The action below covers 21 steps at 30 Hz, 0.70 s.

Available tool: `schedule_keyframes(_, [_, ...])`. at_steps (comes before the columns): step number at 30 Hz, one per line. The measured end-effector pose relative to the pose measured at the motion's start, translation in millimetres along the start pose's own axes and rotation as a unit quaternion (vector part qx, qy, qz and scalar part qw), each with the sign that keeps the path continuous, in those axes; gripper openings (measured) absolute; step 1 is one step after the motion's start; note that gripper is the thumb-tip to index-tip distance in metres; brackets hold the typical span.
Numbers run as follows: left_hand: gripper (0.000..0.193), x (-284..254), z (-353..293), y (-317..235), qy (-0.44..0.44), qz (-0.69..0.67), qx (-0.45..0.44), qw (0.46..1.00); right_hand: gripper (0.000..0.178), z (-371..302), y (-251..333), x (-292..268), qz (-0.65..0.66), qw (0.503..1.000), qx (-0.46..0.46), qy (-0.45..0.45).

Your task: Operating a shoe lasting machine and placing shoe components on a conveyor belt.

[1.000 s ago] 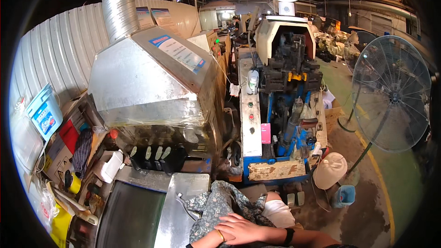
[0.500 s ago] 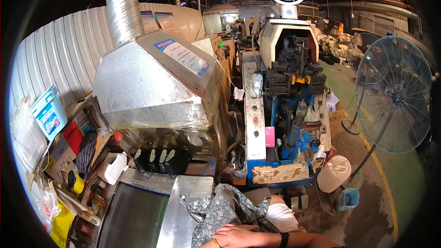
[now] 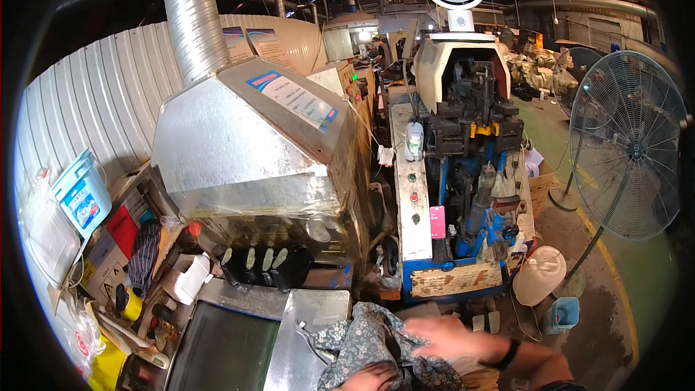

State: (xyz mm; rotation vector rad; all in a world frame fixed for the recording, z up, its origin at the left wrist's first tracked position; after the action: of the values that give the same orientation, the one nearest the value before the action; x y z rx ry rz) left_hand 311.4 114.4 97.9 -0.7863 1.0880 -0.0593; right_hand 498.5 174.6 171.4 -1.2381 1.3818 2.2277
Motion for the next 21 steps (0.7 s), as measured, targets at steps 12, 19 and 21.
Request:
schedule_keyframes(12, [0.018,1,-10,7,-0.129,0.078,0.010,0.989,0.069,-85,-280,-113,-0.121,0.774,0.587,-0.204])
schedule_keyframes(19, [0.019,3,-12,8,-0.130,0.064,0.023,0.989,0.038,-100,-341,-97,0.169,0.740,0.606,-0.238])
schedule_keyframes(21, [0.019,5,-12,11,-0.128,0.065,0.023,0.989,0.033,-104,-351,-81,0.360,0.689,0.581,-0.242])
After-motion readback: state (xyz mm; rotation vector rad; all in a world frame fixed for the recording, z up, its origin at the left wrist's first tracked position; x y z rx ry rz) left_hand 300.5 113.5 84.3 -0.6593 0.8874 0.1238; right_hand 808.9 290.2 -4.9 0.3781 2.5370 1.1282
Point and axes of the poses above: each hand's wrist, its own z-axis towards the middle knuckle, its own x-axis out of the palm, y = z × x, the point moved 6 cm from there along z, towards the middle knuckle, and after that the axes turned 10 degrees about x, right-handed, at the moved point
